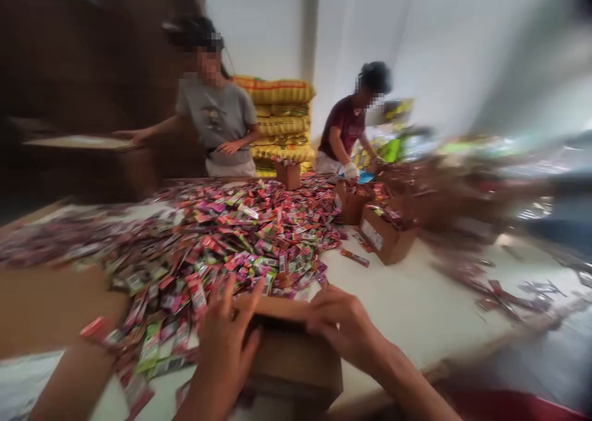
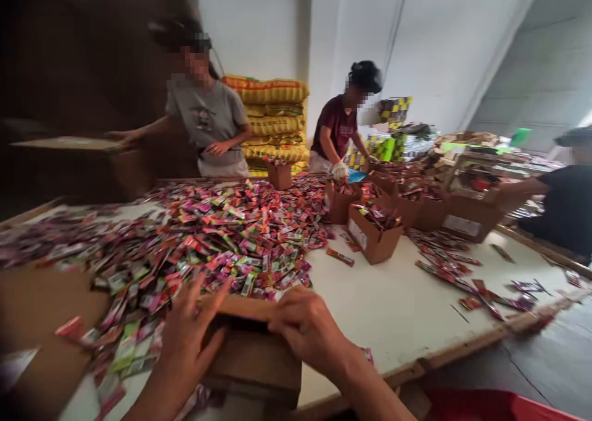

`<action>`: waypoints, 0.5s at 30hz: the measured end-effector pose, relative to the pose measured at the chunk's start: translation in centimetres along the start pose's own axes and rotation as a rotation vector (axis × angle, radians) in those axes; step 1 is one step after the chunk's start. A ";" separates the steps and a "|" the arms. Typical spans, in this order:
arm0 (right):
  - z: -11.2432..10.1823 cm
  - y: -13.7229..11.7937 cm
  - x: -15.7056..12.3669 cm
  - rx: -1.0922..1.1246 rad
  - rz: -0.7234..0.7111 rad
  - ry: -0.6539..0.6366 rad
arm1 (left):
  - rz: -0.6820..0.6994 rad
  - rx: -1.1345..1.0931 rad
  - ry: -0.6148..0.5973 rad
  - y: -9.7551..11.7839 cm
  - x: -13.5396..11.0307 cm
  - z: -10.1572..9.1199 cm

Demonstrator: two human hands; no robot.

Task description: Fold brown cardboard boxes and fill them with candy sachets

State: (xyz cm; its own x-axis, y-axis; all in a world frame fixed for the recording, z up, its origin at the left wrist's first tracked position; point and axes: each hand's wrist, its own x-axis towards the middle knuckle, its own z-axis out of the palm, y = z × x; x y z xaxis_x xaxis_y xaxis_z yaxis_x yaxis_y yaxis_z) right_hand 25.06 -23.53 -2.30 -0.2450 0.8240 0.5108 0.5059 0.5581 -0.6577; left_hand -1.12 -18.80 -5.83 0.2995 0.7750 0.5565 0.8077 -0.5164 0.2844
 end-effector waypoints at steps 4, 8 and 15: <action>2.0 -1.2 -1.7 -0.122 -0.022 -0.102 | 0.138 -0.003 -0.338 1.7 1.1 -1.6; 3.0 -0.7 -2.0 -0.227 -0.072 -0.185 | 0.375 -0.008 -0.433 1.7 1.9 -2.9; 2.7 -0.5 -2.2 -0.162 -0.034 -0.207 | 0.523 -0.192 -0.636 2.3 3.7 -2.5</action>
State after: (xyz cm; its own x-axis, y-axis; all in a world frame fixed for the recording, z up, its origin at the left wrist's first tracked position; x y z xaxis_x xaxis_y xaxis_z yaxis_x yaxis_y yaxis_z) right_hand 23.13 -25.42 -4.56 -0.4193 0.8170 0.3958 0.6165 0.5763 -0.5365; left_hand 0.57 -18.03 -1.19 0.8859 0.4469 0.1244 0.4027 -0.8740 0.2719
